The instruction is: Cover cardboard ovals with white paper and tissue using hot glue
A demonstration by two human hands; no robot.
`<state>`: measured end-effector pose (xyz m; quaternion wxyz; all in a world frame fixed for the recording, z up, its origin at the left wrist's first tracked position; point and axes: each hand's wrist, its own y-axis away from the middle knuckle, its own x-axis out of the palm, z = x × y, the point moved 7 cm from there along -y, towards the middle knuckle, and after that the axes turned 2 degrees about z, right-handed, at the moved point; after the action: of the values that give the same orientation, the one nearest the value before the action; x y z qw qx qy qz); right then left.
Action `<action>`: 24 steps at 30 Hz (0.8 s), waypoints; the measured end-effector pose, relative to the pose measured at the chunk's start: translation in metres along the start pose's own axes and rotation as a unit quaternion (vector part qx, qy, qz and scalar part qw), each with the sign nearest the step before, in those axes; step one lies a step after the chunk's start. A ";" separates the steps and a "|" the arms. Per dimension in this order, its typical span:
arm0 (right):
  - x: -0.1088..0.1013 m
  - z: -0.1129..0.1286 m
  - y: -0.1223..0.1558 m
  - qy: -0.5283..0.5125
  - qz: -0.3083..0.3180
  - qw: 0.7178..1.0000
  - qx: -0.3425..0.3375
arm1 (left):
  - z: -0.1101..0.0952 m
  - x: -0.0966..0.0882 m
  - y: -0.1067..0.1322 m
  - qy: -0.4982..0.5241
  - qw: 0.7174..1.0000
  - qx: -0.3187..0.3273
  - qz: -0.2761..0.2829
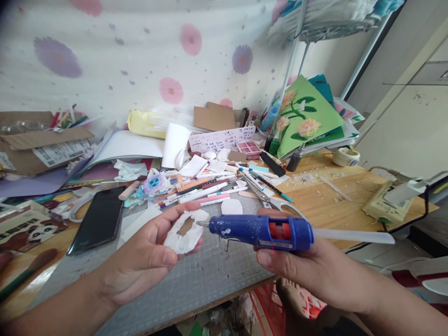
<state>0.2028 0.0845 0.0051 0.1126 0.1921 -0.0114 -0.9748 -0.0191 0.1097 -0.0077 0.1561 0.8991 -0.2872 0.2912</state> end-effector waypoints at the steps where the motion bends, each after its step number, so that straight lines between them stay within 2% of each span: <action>1: -0.002 -0.001 0.001 0.024 -0.005 1.000 -0.003 | 0.000 0.000 0.000 0.006 1.000 -0.001 -0.001; 3: -0.003 -0.001 0.001 0.064 0.000 0.998 -0.015 | 0.001 -0.001 -0.001 0.013 1.000 -0.002 0.000; 6: 0.004 0.008 0.000 0.087 0.040 0.995 -0.038 | 0.001 -0.003 -0.002 0.005 1.000 0.000 0.001; 8: 0.009 0.013 -0.001 0.066 0.055 0.996 -0.033 | 0.000 -0.005 -0.002 -0.002 1.000 0.006 0.006; 11: 0.010 0.013 -0.002 -0.005 0.046 0.999 -0.007 | -0.001 -0.005 -0.002 -0.006 1.000 0.015 0.014; 14: 0.011 0.002 -0.002 -0.079 0.058 0.995 0.022 | -0.004 -0.004 -0.002 -0.010 1.000 0.024 0.013; 16: 0.006 -0.007 -0.002 -0.110 0.044 0.992 0.038 | -0.006 -0.004 -0.002 -0.014 0.999 0.030 0.006; 19: 0.001 -0.009 -0.002 -0.112 0.022 0.993 0.040 | -0.007 -0.004 -0.003 -0.020 0.999 0.030 -0.001; 24: 0.009 0.012 -0.002 -0.076 0.042 0.996 0.016 | -0.005 -0.003 -0.002 -0.038 0.999 0.026 0.005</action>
<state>0.1897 0.0847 0.0122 0.1486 0.1184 -0.0438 -0.9808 -0.0222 0.1153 -0.0059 0.1200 0.9119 -0.2894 0.2651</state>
